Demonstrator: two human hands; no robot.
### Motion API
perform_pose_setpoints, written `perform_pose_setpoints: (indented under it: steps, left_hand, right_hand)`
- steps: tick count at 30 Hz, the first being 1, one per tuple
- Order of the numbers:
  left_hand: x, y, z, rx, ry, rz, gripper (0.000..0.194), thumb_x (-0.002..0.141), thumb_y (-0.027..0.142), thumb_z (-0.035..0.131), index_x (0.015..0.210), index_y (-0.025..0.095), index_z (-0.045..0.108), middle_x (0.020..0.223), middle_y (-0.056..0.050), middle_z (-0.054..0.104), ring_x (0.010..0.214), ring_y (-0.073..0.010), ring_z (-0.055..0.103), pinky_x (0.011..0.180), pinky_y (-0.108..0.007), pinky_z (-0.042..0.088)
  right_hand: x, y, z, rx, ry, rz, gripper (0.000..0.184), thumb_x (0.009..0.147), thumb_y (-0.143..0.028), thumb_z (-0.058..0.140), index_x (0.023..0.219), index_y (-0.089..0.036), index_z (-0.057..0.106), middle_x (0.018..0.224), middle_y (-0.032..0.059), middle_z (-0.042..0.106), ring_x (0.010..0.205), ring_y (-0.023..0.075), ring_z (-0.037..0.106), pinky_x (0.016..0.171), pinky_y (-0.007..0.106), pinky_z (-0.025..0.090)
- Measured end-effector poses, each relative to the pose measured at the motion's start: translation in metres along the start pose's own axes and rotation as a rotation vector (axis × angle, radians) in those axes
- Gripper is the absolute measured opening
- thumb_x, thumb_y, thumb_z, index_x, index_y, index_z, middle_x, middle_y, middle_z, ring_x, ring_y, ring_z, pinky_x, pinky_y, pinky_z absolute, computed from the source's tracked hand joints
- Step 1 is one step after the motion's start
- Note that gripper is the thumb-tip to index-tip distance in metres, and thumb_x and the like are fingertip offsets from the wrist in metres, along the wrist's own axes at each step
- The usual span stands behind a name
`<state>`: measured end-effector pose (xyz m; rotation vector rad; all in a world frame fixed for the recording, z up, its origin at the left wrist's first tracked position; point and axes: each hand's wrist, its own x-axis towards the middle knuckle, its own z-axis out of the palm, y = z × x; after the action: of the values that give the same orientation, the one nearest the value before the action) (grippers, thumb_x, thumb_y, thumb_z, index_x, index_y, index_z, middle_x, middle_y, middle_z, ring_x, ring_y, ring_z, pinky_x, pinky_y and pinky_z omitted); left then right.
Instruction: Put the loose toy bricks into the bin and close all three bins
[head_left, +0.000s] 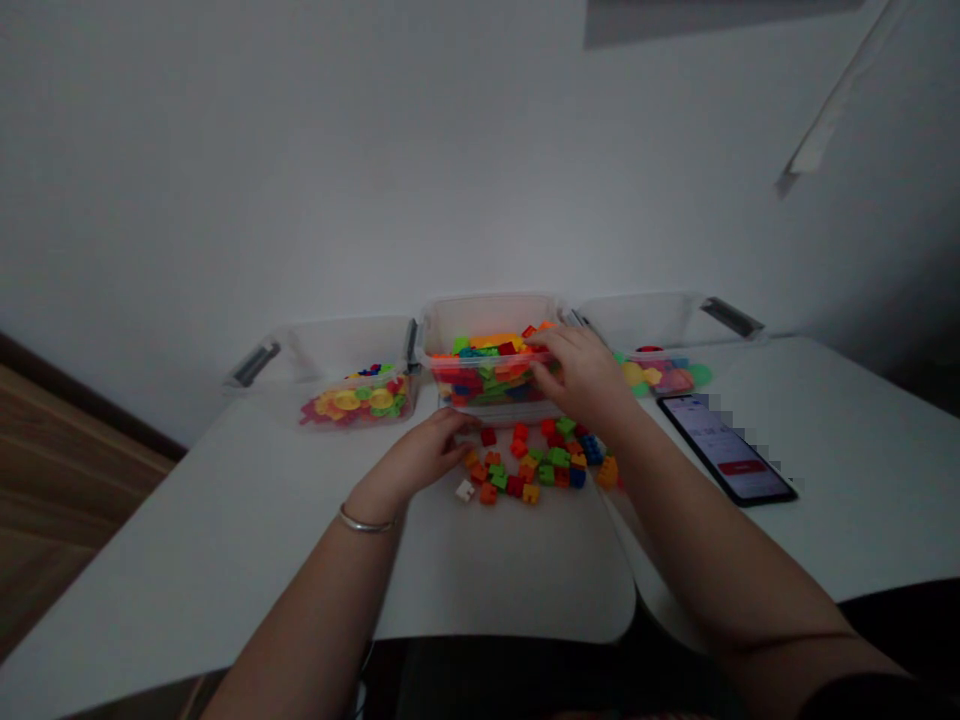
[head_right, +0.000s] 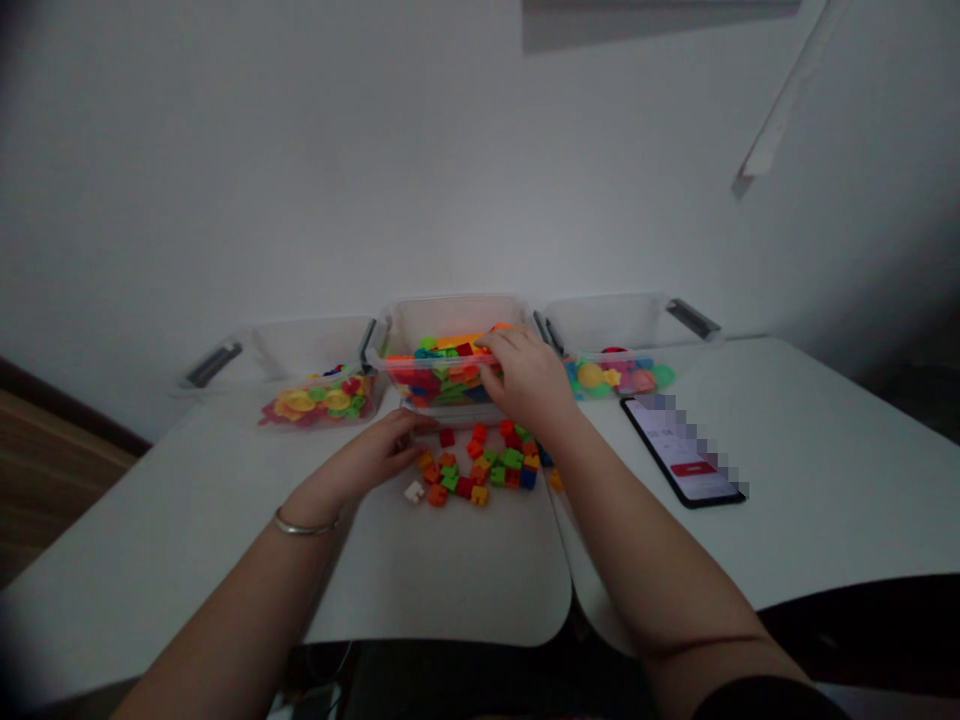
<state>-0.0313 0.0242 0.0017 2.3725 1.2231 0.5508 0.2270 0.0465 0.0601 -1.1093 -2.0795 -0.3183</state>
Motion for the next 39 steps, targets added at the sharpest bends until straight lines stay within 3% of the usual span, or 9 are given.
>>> perform_pose_setpoints:
  steps: [4, 7, 12, 15, 17, 23, 27, 39]
  left_hand:
    - [0.002, 0.006, 0.002, 0.015, 0.000, 0.043, 0.034, 0.085, 0.013, 0.053, 0.117, 0.018, 0.062, 0.114, -0.010, 0.059, 0.100, -0.0200, 0.059, 0.089, -0.035, 0.050]
    - [0.002, 0.009, 0.002, 0.022, -0.014, 0.053, 0.028, 0.086, 0.017, 0.054, 0.112, 0.019, 0.065, 0.110, -0.009, 0.059, 0.097, -0.0197, 0.059, 0.088, -0.035, 0.050]
    - [-0.002, 0.005, -0.003, 0.004, -0.042, -0.028, 0.032, 0.084, 0.027, 0.060, 0.115, 0.018, 0.064, 0.105, -0.008, 0.061, 0.077, -0.0163, 0.058, 0.070, -0.030, 0.051]
    - [-0.004, 0.001, -0.006, -0.012, -0.085, -0.051, 0.034, 0.081, 0.031, 0.065, 0.113, 0.018, 0.064, 0.099, -0.007, 0.064, 0.077, -0.0172, 0.058, 0.069, -0.029, 0.050]
    - [-0.003, 0.000, -0.006, -0.004, -0.110, -0.056, 0.035, 0.079, 0.032, 0.068, 0.110, 0.018, 0.065, 0.097, -0.007, 0.066, 0.079, -0.0181, 0.059, 0.071, -0.029, 0.050]
    - [0.000, 0.003, -0.006, 0.027, -0.175, -0.066, 0.020, 0.084, 0.030, 0.060, 0.097, 0.017, 0.066, 0.083, -0.004, 0.066, 0.070, -0.0163, 0.058, 0.064, -0.027, 0.045]
    - [0.001, 0.005, -0.006, 0.047, -0.186, -0.078, 0.016, 0.084, 0.031, 0.058, 0.087, 0.017, 0.065, 0.074, -0.001, 0.065, 0.063, -0.0145, 0.056, 0.059, -0.025, 0.042]
    - [0.002, 0.008, -0.004, 0.081, -0.114, -0.030, 0.014, 0.085, 0.027, 0.061, 0.092, 0.018, 0.068, 0.081, -0.003, 0.068, 0.070, -0.0161, 0.060, 0.065, -0.026, 0.047]
  right_hand:
    - [0.002, -0.007, -0.010, 0.056, 0.078, -0.015, 0.026, 0.089, -0.022, 0.052, 0.109, -0.015, 0.066, 0.110, 0.0126, 0.070, 0.106, 0.0270, 0.060, 0.096, 0.042, 0.045]
    - [0.002, -0.017, -0.018, 0.109, 0.069, -0.030, 0.022, 0.090, -0.023, 0.051, 0.103, -0.015, 0.068, 0.102, 0.0114, 0.071, 0.099, 0.0254, 0.062, 0.090, 0.040, 0.046]
    - [-0.002, -0.037, -0.012, 0.201, -0.255, -0.031, 0.019, 0.090, -0.021, 0.052, 0.097, -0.022, 0.070, 0.096, 0.0039, 0.074, 0.087, 0.0198, 0.066, 0.075, 0.031, 0.048]
    - [-0.010, -0.047, 0.008, 0.120, -0.452, -0.046, 0.020, 0.088, -0.016, 0.054, 0.095, -0.022, 0.071, 0.095, 0.0055, 0.074, 0.086, 0.0223, 0.067, 0.069, 0.032, 0.047]
    - [-0.018, -0.050, 0.024, 0.108, -0.511, -0.118, 0.022, 0.083, -0.009, 0.056, 0.092, -0.023, 0.071, 0.094, 0.0055, 0.073, 0.086, 0.0229, 0.067, 0.065, 0.032, 0.047]
    - [-0.034, -0.047, 0.051, 0.188, -0.501, -0.177, 0.021, 0.085, -0.011, 0.056, 0.092, -0.023, 0.071, 0.097, 0.0041, 0.073, 0.086, 0.0215, 0.067, 0.071, 0.031, 0.047]
    - [-0.036, -0.045, 0.054, 0.229, -0.472, -0.155, 0.023, 0.084, -0.006, 0.053, 0.081, -0.020, 0.071, 0.089, 0.0033, 0.072, 0.079, 0.0174, 0.066, 0.069, 0.026, 0.046]
    - [-0.033, -0.040, 0.057, 0.187, -0.540, -0.115, 0.018, 0.080, -0.007, 0.060, 0.086, -0.021, 0.070, 0.085, 0.0040, 0.072, 0.079, 0.0191, 0.066, 0.068, 0.028, 0.049]
